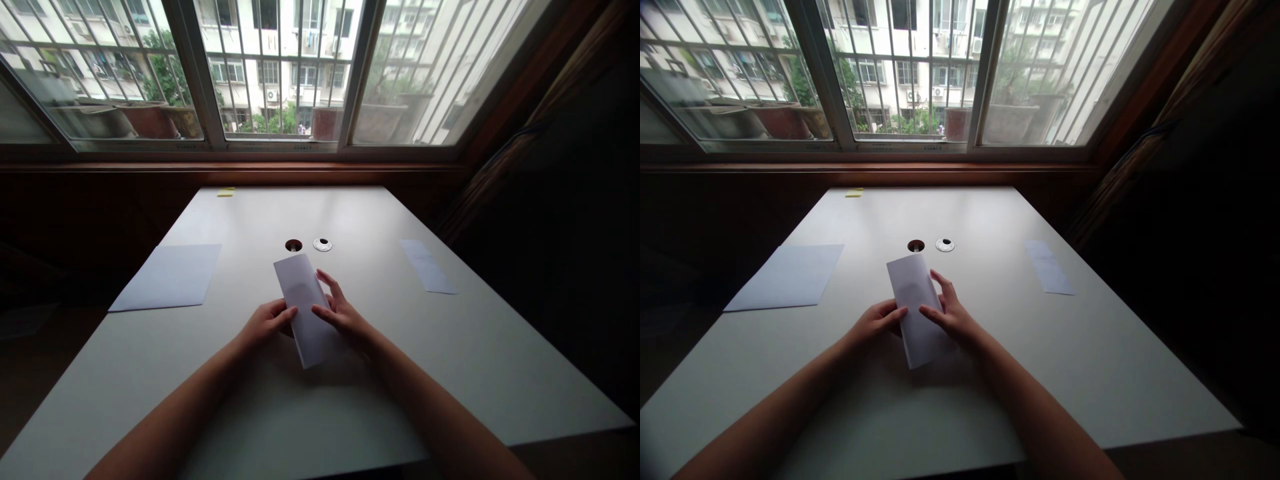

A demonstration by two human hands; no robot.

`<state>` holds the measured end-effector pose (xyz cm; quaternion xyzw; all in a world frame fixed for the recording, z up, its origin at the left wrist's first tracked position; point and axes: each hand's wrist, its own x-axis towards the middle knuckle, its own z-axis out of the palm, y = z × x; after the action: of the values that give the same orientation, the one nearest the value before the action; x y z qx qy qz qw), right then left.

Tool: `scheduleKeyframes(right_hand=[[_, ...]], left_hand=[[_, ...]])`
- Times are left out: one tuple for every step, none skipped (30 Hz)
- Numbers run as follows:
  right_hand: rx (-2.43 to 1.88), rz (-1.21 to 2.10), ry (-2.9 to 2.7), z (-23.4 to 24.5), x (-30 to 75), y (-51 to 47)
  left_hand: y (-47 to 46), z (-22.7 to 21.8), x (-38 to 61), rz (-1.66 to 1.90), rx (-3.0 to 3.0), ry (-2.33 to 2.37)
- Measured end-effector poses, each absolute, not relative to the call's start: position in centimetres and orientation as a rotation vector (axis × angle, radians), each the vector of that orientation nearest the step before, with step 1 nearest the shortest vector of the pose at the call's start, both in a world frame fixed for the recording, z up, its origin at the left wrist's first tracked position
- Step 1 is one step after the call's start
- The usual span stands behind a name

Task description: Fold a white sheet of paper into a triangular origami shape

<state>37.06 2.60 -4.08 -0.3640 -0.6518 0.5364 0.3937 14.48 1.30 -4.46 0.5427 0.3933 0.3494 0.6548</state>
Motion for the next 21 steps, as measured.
scheduleKeyframes(right_hand=[[-0.904,1.448,-1.550,-4.1,37.0,2.6],[-0.884,1.512,-1.464,-4.0,37.0,2.6],[-0.868,1.554,-1.403,-3.9,36.9,2.6],[-0.860,1.581,-1.367,-3.8,36.9,2.6],[-0.861,1.599,-1.343,-3.7,36.9,2.5],[-0.868,1.611,-1.327,-3.6,36.9,2.5],[-0.879,1.618,-1.316,-3.4,36.9,2.4],[-0.892,1.620,-1.307,-3.3,37.0,2.4],[-0.904,1.620,-1.299,-3.1,37.0,2.3],[-0.913,1.621,-1.294,-3.0,37.0,2.3],[-0.920,1.622,-1.292,-2.9,37.1,2.3],[-0.926,1.623,-1.289,-2.9,37.1,2.3],[-0.932,1.623,-1.288,-2.8,37.1,2.3],[-0.936,1.624,-1.288,-2.8,37.1,2.3],[-0.938,1.625,-1.288,-2.8,37.1,2.3],[-0.937,1.626,-1.289,-2.9,37.0,2.3],[-0.934,1.628,-1.290,-2.9,37.0,2.3],[-0.928,1.631,-1.292,-2.9,37.0,2.3],[-0.923,1.636,-1.294,-3.0,37.0,2.4],[-0.918,1.641,-1.296,-3.1,37.0,2.4],[-0.913,1.646,-1.298,-3.1,36.9,2.4]], left_hand=[[1.3,-4.4,14.5,0.780,1.230,0.886],[1.3,-4.4,14.4,0.762,1.237,0.881],[1.3,-4.3,14.4,0.741,1.251,0.877],[1.2,-4.3,14.4,0.717,1.269,0.874],[1.2,-4.2,14.4,0.697,1.289,0.875],[1.2,-4.2,14.4,0.681,1.307,0.878],[1.2,-4.1,14.4,0.667,1.321,0.883],[1.3,-4.1,14.4,0.657,1.328,0.887],[1.3,-4.0,14.5,0.651,1.329,0.889],[1.3,-4.0,14.5,0.649,1.326,0.893],[1.4,-3.9,14.5,0.653,1.318,0.898],[1.4,-3.9,14.5,0.666,1.305,0.906],[1.5,-3.9,14.6,0.693,1.286,0.916],[1.5,-3.9,14.6,0.729,1.264,0.927],[1.6,-4.0,14.6,0.771,1.241,0.936],[1.6,-4.0,14.5,0.817,1.218,0.944],[1.6,-4.1,14.5,0.863,1.198,0.952],[1.7,-4.1,14.5,0.906,1.180,0.958],[1.7,-4.2,14.4,0.939,1.164,0.963],[1.7,-4.2,14.4,0.962,1.152,0.966],[1.7,-4.2,14.4,0.975,1.143,0.965]])
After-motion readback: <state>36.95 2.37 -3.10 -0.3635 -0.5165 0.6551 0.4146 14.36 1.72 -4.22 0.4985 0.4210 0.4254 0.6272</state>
